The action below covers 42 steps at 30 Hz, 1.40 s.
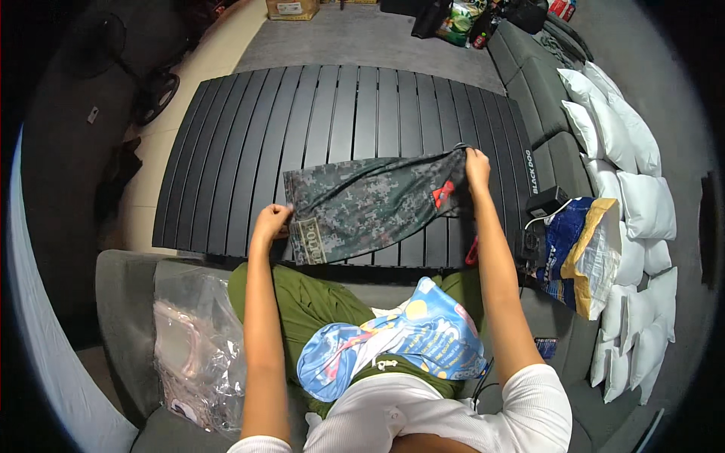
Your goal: The recorder folds a camouflage-patterned cloth item and places it into a small clear plastic bag.
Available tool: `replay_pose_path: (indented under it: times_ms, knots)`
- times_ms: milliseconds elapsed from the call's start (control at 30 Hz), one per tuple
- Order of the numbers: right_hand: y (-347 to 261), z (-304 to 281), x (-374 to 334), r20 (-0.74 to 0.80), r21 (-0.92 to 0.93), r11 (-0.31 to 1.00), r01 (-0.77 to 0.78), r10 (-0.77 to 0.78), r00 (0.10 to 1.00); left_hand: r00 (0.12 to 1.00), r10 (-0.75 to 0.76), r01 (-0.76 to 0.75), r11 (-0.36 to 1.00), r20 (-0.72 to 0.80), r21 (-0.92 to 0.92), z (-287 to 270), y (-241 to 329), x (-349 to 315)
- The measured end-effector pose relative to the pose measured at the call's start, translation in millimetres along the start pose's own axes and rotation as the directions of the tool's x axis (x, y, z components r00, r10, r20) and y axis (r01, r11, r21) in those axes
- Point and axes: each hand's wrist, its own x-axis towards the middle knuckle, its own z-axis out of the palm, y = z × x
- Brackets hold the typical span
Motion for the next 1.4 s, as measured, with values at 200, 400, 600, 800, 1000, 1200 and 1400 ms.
replay_pose_path:
  times_ms: [200,400,600,800,1000,1200,1400]
  knots:
    - [-12.0,-38.3,-7.3,0.310,0.137,0.984,-0.118,0.071,0.948,0.936,0.294,-0.204,0.900,-0.191,0.386,7.5,10.9,23.7]
    - [14.7,-115.8,-30.2,0.351,0.757,0.544,-0.362,0.129,0.927,0.917,0.297,-0.370,0.883,-0.266,-0.289,1.6,36.8,-12.0]
    - [55.8,-109.6,-84.2,0.752,0.230,0.900,-0.370,0.077,0.655,0.993,0.117,-0.116,0.993,0.021,-0.012,-24.6,12.3,-45.0]
    - [33.5,-90.2,-97.1,0.460,-0.198,0.979,-0.036,0.125,0.879,0.994,0.084,-0.031,0.842,-0.075,0.538,-2.8,1.1,-39.2]
    - [9.4,-58.9,-111.6,0.247,-0.370,0.912,0.176,-0.086,0.965,0.953,0.219,-0.045,0.786,-0.209,0.617,4.1,-2.6,-38.6]
    - [59.0,-53.1,-77.5,0.248,-0.004,0.992,-0.129,0.126,0.960,0.953,0.258,-0.132,0.829,-0.162,0.544,-1.2,-17.0,-26.0]
    - [26.8,-89.7,-66.4,0.543,0.653,0.446,-0.612,0.288,0.789,0.991,0.099,-0.092,0.993,-0.093,0.068,-16.8,-11.4,-34.0]
